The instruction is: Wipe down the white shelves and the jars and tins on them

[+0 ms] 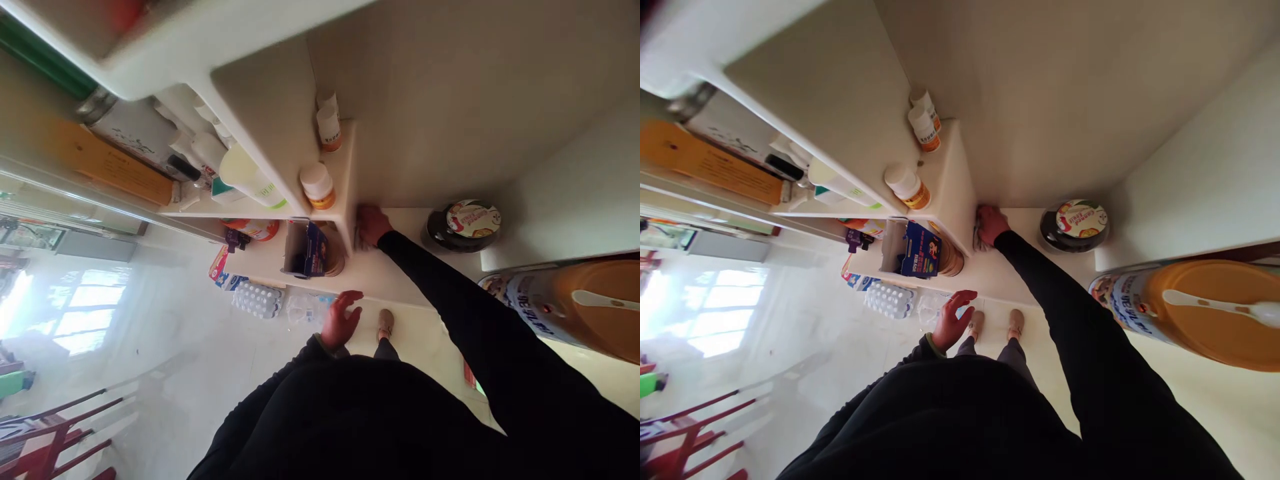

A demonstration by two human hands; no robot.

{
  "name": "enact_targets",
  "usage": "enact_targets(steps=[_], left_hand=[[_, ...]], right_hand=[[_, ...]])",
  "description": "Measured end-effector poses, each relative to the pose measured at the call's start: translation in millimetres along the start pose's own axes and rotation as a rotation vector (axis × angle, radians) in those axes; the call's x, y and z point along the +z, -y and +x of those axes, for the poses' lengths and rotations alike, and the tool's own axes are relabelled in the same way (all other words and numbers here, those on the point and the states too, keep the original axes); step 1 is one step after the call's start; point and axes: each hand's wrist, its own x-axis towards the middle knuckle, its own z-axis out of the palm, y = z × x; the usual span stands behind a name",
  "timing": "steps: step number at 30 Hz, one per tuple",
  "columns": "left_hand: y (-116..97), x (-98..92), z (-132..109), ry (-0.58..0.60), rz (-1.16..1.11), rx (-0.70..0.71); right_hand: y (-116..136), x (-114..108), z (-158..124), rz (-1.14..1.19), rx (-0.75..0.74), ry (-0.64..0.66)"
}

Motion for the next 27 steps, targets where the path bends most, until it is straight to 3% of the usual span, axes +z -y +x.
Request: enact_targets(steps=[3, 5, 10, 13, 17, 19, 21, 27], left_hand=[[7.1, 0.7, -11.8, -0.029, -0.028, -0.027], [10.7, 1.5, -15.8, -0.035, -0.058, -0.035], [12.5, -2.3, -6.1, -0.010, -0.102, -0.005], [13.0, -6.2, 3.2, 0.003, -0.109, 0.028], [16.7, -9.7, 6.2, -0.023, -0.087, 0.011], [18.8, -10.2, 3.8, -0.033, -0.078, -0.011], [20.4, -9.8, 0.3, -0.034, -0.076, -0.027], [9.2, -13.4, -5.0, -0.045, -0.019, -0.023]], right_hand=[[5.2, 3.0, 9.8, 0.022, 0.054, -0.006], [16.1, 4.2, -7.7, 0.048, 0.044, -0.004], [47.7, 7.5, -113.6, 0.094, -0.102, 0.067], [45.2, 5.2, -179.7, 0.170, -0.232, 0.024], [29.3, 1.7, -227.2, -0.063, 0.050, -0.259], [26.5, 5.9, -221.9, -0.143, 0.150, -0.281], [26.9, 12.6, -193.7, -0.167, 0.152, -0.238], [24.0, 16.6, -45.7, -0.110, 0.100, -0.137]])
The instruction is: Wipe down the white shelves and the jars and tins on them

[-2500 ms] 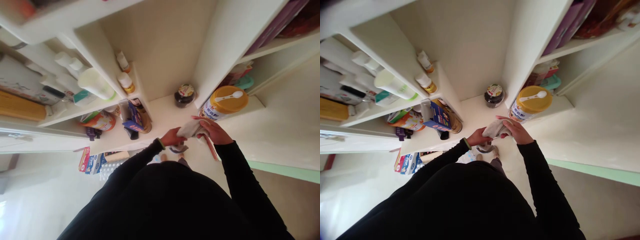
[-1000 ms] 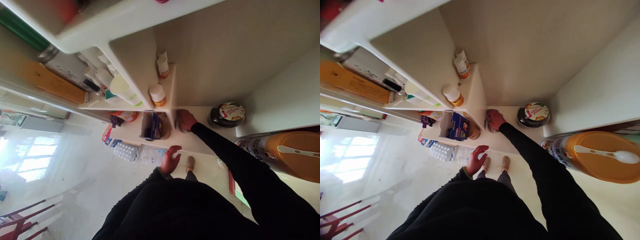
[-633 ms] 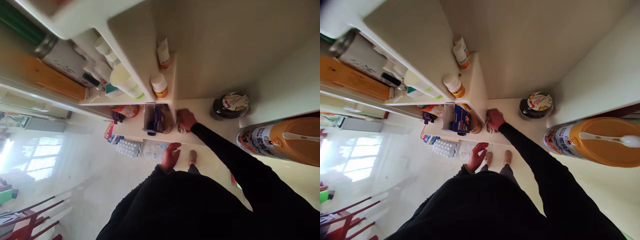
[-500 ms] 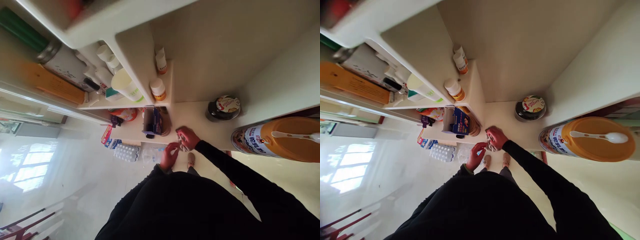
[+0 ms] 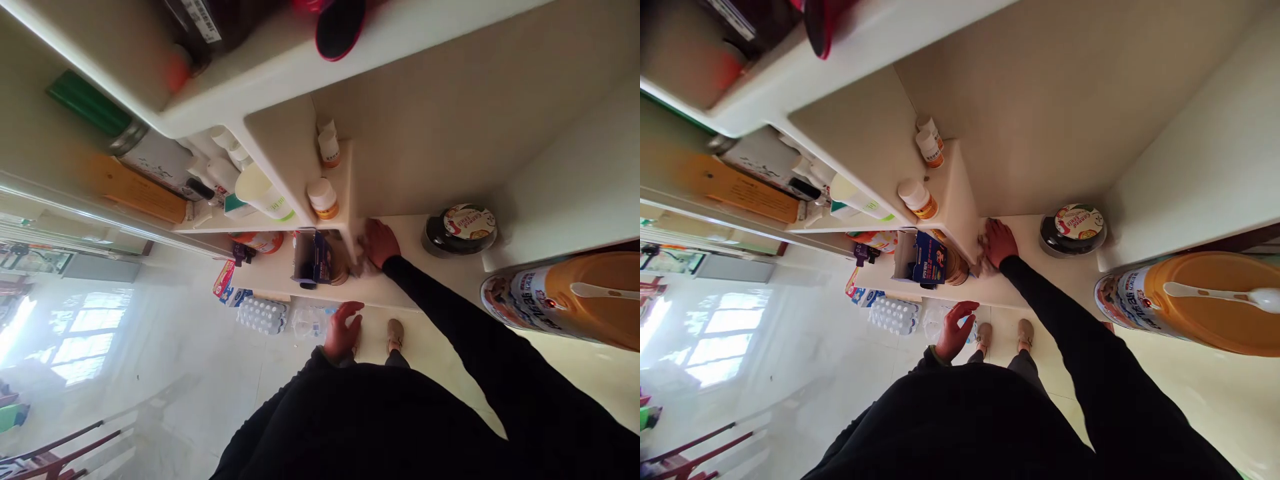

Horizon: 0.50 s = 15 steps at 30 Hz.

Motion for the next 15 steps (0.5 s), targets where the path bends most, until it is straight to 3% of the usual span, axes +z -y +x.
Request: enact_targets(steps=[2, 5, 8, 10, 12, 15], left_hand=[[-19.0, -7.7, 1.1, -0.009, 0.030, 0.055], [-69.0, -28.8, 7.3, -0.001, 0.070, 0.220], [-134.0, -59.7, 24.5, 0.015, 0.208, 0.523], [-174.7, -82.5, 43.9, -0.051, 0.344, 0.713], [-207.2, -103.6, 68.7, -0.160, 0.504, 0.732], [-236.3, -127.7, 109.0, -0.211, 0.735, 0.648]], right_hand=[[2.6, 1.8, 26.7, 0.023, -0.017, -0.015], [10.8, 3.5, 17.6, 0.030, -0.039, -0.026], [23.7, 7.1, -34.9, 0.032, -0.096, -0.024], [30.0, 10.0, -75.5, 0.038, -0.180, -0.036], [30.9, 11.5, -109.9, 0.048, -0.262, -0.060], [19.7, 8.2, -146.2, 0.057, -0.318, -0.096]])
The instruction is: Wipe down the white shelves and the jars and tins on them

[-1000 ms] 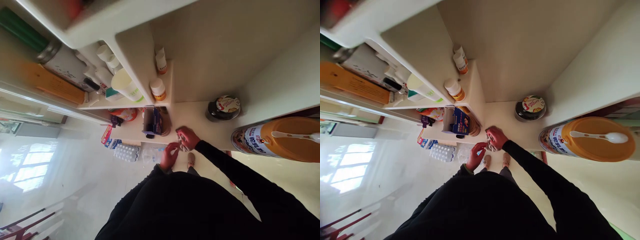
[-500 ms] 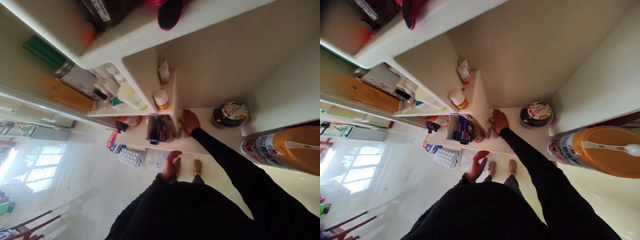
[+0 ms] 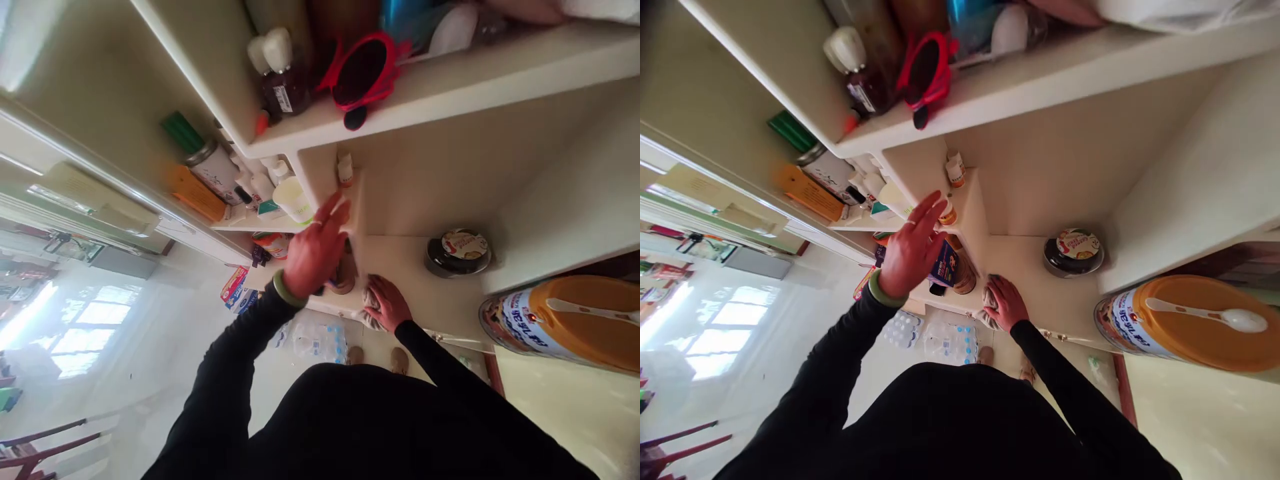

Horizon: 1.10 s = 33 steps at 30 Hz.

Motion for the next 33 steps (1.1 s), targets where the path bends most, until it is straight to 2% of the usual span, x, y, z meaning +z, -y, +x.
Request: enact_targets(steps=[4, 7, 10, 13, 18, 21, 24, 28, 31, 33], left_hand=[[23.5, -0.7, 36.9, 0.122, 0.209, -0.033], [29.3, 2.2, 47.3, 0.242, 0.339, -0.005], [25.6, 1.1, 51.7, 0.317, 0.412, -0.009], [19.6, -4.9, 53.2, 0.330, 0.417, -0.062], [4.5, -21.2, 45.4, 0.230, 0.263, -0.055], [-16.0, -19.3, 34.0, 0.186, 0.095, -0.005], [-39.4, 10.6, 20.2, 0.182, -0.120, 0.025], [-56.8, 89.6, -0.8, 0.241, -0.377, -0.044], [-56.1, 149.3, -21.1, 0.248, -0.591, -0.216], [-52.4, 177.7, -36.2, 0.269, -0.726, -0.366]], right_hand=[[-20.6, -18.2, -44.0, -0.020, -0.041, -0.015], [-40.2, -31.6, -74.9, -0.046, -0.084, -0.022], [-51.1, -38.8, -90.5, -0.067, -0.103, -0.008], [-46.3, -38.5, -80.9, -0.081, -0.075, 0.034], [-18.1, -26.6, -23.1, -0.007, -0.021, 0.193], [-6.4, -19.4, 4.4, 0.048, -0.026, 0.269], [-8.6, -21.7, 1.9, 0.081, -0.034, 0.266], [-31.6, -52.4, -50.1, 0.090, -0.014, 0.176], [-48.8, -89.7, -97.8, 0.150, 0.122, 0.093], [-53.6, -111.7, -117.8, 0.318, 0.309, 0.004]])
